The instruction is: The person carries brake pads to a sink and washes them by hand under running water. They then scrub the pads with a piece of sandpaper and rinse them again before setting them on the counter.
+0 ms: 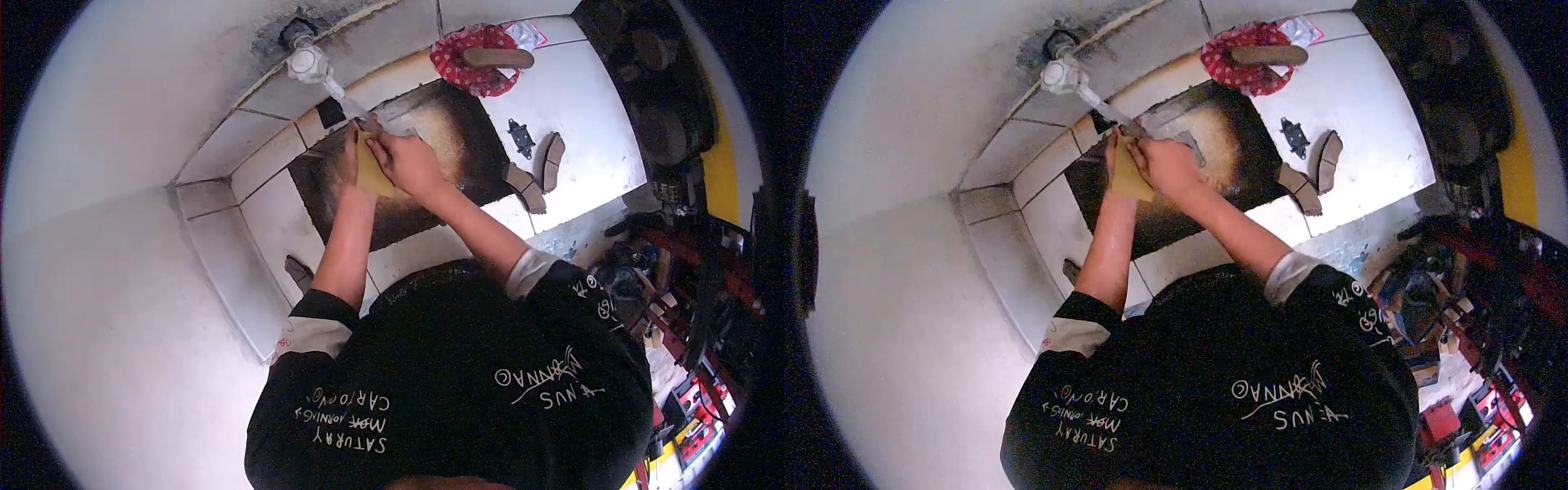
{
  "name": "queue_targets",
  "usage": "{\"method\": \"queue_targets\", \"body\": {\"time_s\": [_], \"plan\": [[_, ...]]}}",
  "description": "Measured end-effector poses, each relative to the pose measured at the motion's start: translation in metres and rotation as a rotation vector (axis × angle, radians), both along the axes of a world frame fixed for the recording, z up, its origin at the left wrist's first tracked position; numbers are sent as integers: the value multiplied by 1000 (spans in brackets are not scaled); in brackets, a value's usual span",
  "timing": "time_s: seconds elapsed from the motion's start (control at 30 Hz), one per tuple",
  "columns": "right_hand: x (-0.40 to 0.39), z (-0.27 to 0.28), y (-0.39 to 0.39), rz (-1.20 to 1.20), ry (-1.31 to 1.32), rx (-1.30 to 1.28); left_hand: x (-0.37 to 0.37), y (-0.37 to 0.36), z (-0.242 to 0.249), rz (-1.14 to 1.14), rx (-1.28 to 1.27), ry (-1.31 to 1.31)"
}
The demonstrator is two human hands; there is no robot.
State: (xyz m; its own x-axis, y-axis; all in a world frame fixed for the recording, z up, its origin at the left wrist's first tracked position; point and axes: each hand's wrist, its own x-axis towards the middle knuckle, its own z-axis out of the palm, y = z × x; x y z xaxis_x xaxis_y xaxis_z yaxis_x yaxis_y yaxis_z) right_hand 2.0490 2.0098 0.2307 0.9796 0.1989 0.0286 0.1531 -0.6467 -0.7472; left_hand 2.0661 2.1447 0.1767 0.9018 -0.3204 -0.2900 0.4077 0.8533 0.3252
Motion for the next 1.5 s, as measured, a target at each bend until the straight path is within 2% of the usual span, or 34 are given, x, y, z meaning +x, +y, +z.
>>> {"method": "queue_targets", "body": {"time_s": [0.03, 0.07, 0.13, 0.17, 0.2, 0.27, 0.3, 0.33, 0.4, 0.43, 0.53, 0.57, 0.67, 0.7, 0.73, 0.8, 0.83, 0.87, 0.93, 0.97, 1.03, 1.07, 1.13, 1.27, 1.37, 1.5], "plan": [[-3, 1, -1, -13, 9, 59, -5, -14, 17, 122, 199, 101], [7, -2, 0, -9, 10, 58, -8, -29, 34, 126, 198, 103], [21, -12, 0, -88, 14, 39, -25, -48, 49, 152, 633, 225], [20, -14, -1, -109, -19, 73, -24, -47, 46, 153, 585, 225], [12, -11, -2, -114, -25, 76, -17, -31, 23, 150, 588, 218], [-3, -6, -3, -70, 4, 77, 9, 11, -37, -134, -79, -59], [1, -10, -1, -64, -2, 76, 8, 9, -29, -387, -427, -194], [7, -18, 1, -94, -32, 26, 5, -3, -10, -383, -428, -197], [13, -26, 1, -128, -32, -26, -12, -39, 44, 135, 281, 159], [28, -22, -3, -113, -61, 0, -18, -51, 69, 150, 510, 263], [28, -17, -3, -99, -104, 26, -15, -46, 72, 83, 604, 257], [15, -10, -2, -103, -77, -21, -4, -28, 29, 45, 245, 161], [19, -14, 0, -141, -64, -74, -8, -31, 39, 74, 182, 211], [29, -15, -3, -129, -19, -124, -22, -44, 57, 76, 692, 200], [38, -18, -6, -121, 18, -171, -27, -46, 56, 64, 691, 209], [37, -45, -2, -101, -31, -109, -17, -47, 62, 99, 618, 239], [28, -45, 3, -135, -119, -79, -13, -41, 55, 150, 501, 177], [17, -48, 7, -166, -199, -47, -8, -35, 46, 158, 501, 169], [20, -12, -3, -142, -103, -30, -2, -34, 43, 107, 223, 193], [30, -11, -5, -132, -68, -16, -9, -35, 42, 106, 222, 208], [38, -24, -5, -149, 5, 0, -15, -43, 55, 113, 672, 227], [31, -28, -5, -155, 2, 0, -11, -38, 48, 109, 672, 222], [15, -26, -4, -125, -104, 21, 8, -22, 33, 121, 288, 229], [1, -32, -4, -93, -11, 34, 5, -21, 24, 177, 248, 164], [10, -14, -3, -205, 15, 55, 13, -28, 33, 217, 251, 133], [-4, -8, -5, -112, 2, 155, 21, -17, 27, 301, 260, -7]]}}
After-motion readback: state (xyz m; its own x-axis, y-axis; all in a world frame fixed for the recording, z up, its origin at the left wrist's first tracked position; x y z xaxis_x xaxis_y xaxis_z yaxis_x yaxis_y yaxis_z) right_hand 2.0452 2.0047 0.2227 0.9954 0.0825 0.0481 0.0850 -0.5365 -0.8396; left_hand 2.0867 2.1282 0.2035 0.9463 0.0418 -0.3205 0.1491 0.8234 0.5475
